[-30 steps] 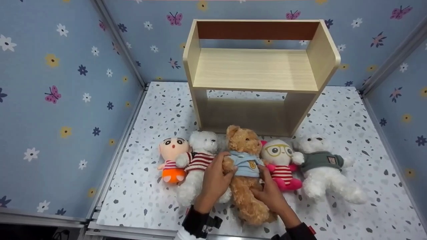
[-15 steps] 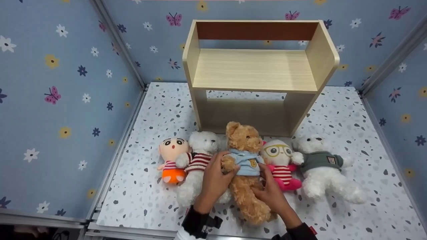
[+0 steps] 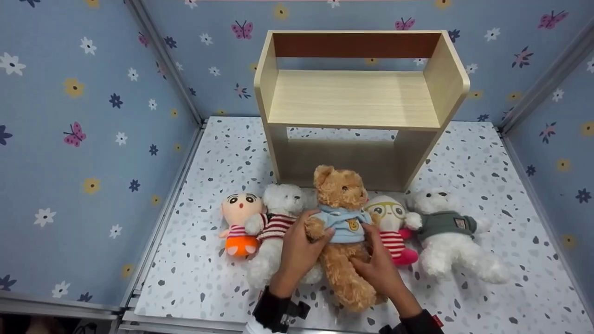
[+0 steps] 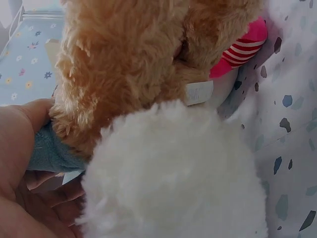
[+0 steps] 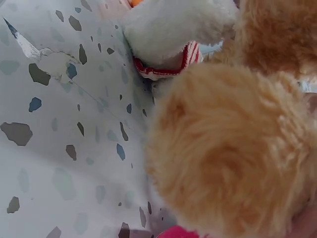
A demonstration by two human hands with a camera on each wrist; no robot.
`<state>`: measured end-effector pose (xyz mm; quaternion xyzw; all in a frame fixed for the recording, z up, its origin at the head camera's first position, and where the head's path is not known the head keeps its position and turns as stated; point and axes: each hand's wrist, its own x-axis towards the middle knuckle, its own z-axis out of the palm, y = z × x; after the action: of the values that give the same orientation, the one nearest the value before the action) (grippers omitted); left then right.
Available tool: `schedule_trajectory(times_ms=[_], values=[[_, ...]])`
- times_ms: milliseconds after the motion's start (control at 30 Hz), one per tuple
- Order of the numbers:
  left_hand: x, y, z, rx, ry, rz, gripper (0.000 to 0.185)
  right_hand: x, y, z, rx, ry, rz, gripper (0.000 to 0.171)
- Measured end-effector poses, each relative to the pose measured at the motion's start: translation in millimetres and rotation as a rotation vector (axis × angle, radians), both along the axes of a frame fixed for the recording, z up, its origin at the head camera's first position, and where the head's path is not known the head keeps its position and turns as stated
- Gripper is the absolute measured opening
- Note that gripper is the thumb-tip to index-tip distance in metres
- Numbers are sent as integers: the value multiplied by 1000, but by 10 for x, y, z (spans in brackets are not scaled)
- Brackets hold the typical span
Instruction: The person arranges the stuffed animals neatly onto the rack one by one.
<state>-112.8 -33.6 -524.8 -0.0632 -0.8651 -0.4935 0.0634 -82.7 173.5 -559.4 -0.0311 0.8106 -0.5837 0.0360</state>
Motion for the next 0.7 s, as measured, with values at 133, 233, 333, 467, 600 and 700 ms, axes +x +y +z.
schedule_trajectory(times_ms=[133,233,333,467,600,700], values=[[4,4,-10,-2,-4,23,58,20,-37,77,5,4,-33,83],[1,3,-18,-4,-18,33,60,31,-47,100,6,17,-55,83],[-2,2,-17,15,-19,32,60,35,-41,85,31,14,-77,83],[-6,-1,-10,60,3,23,56,34,-24,61,44,2,-99,81],[-7,-2,-4,113,20,8,51,27,-13,63,0,-5,-103,75],[-3,-3,-3,147,24,-3,49,28,-10,84,-5,-11,-103,71]])
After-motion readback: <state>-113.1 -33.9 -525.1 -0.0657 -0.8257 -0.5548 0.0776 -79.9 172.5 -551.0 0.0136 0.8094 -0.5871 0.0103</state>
